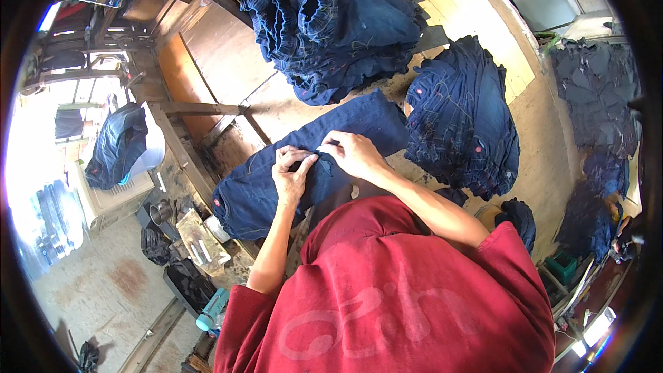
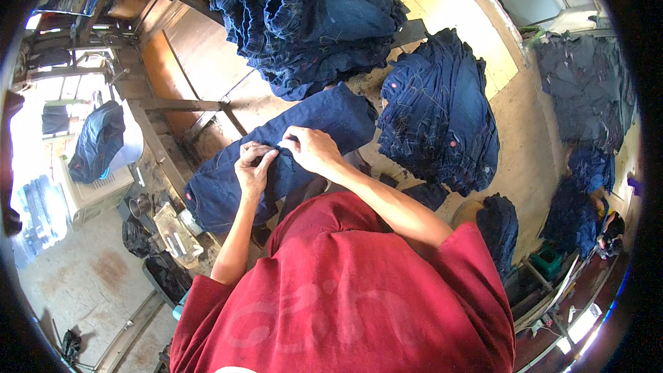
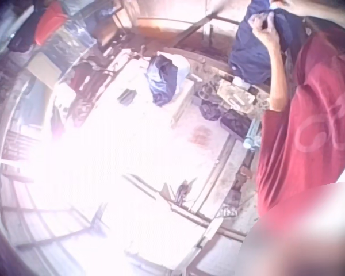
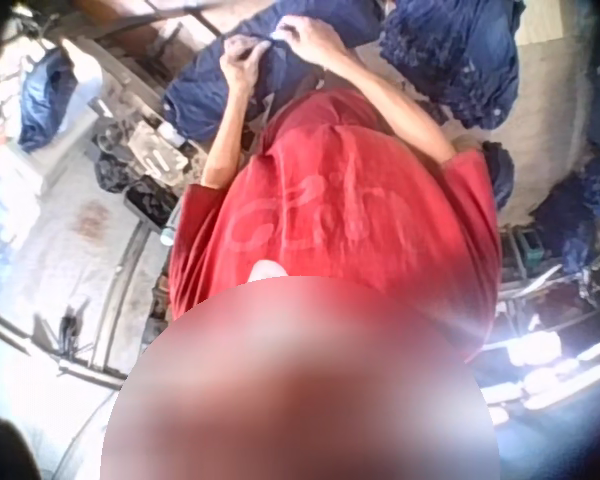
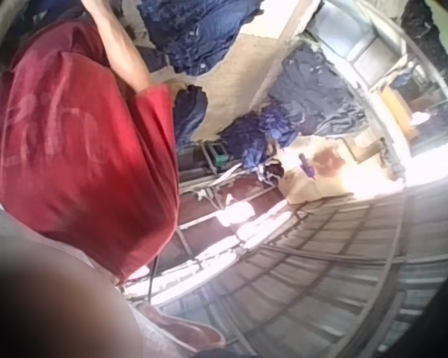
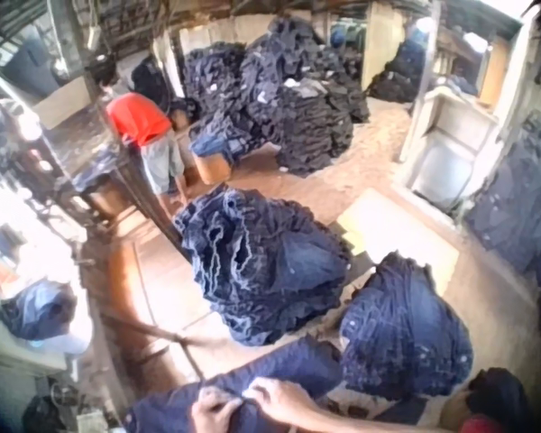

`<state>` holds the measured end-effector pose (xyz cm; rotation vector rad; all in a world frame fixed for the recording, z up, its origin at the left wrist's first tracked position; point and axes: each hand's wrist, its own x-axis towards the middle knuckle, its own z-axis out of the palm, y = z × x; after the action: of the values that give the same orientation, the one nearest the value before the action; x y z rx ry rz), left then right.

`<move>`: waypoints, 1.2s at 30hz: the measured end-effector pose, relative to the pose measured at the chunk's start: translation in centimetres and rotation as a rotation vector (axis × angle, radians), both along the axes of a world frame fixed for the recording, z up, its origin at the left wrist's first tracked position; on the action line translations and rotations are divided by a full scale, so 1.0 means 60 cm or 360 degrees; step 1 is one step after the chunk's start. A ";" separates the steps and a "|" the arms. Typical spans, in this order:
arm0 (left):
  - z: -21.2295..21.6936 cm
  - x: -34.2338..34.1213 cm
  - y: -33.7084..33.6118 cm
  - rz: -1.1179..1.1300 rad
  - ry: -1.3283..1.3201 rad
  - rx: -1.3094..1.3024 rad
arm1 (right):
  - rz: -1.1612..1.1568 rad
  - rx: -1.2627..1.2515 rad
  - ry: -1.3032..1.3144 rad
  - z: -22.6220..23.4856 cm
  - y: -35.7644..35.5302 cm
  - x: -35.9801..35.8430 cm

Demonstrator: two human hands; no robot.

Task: The person repeatedly scrapes the surface of denim jeans with a small handheld tool to create worn or distressed areas. They handle multiple jeans one at a time, scraping different sections, then placing each pair aside and picking up the next.

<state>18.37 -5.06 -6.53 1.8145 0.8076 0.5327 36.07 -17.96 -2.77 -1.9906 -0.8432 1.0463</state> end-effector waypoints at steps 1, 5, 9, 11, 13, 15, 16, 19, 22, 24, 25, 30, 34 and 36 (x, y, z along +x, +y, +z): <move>0.001 -0.003 0.000 -0.0054 0.0048 0.0001 | 0.0024 -0.0049 -0.0045 0.005 0.007 -0.002; -0.002 -0.009 -0.015 0.0036 0.0076 0.0075 | 0.0297 -0.0112 -0.0145 0.034 0.000 0.000; -0.008 -0.009 -0.018 0.0229 -0.0032 -0.0080 | 0.0821 -0.0267 0.0033 0.038 -0.029 0.010; 0.000 -0.038 0.018 0.0137 0.0113 0.0065 | 0.0782 -0.0119 0.0241 0.033 -0.058 0.005; 0.010 -0.092 0.092 0.0678 0.0129 0.0107 | 0.0376 -0.0117 0.0227 0.017 -0.095 0.015; 0.035 -0.195 0.187 0.0902 0.0583 0.0543 | -0.0053 -0.0204 0.0091 -0.006 -0.153 0.042; 0.033 -0.248 0.212 0.0984 0.1109 0.0567 | -0.0427 -0.0150 0.0155 -0.022 -0.180 0.058; 0.007 -0.359 0.268 0.0441 0.1662 0.0331 | -0.1212 -0.0555 0.0645 -0.089 -0.239 0.111; -0.026 -0.345 0.297 0.0467 0.1326 0.0322 | -0.1503 -0.0375 0.1283 -0.158 -0.239 0.110; -0.024 -0.294 0.300 0.0730 0.0647 0.0205 | -0.1787 -0.0142 0.1614 -0.192 -0.225 0.105; -0.007 -0.268 0.302 0.0659 0.0145 -0.0017 | -0.1827 -0.0131 0.1489 -0.206 -0.216 0.106; 0.090 -0.250 0.118 0.1145 0.0813 -0.0144 | -0.2225 0.0207 0.0443 -0.250 -0.215 0.262; 0.084 -0.228 -0.071 0.0682 0.0957 -0.0631 | -0.1628 0.0038 0.0198 -0.250 -0.259 0.385; 0.087 -0.200 -0.103 0.0344 0.1082 -0.0468 | -0.1459 0.0046 0.0421 -0.229 -0.268 0.428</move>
<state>6.35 -11.22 -1.34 1.6406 1.4682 -0.0957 61.76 -34.03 -16.54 -1.8303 0.2137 0.6976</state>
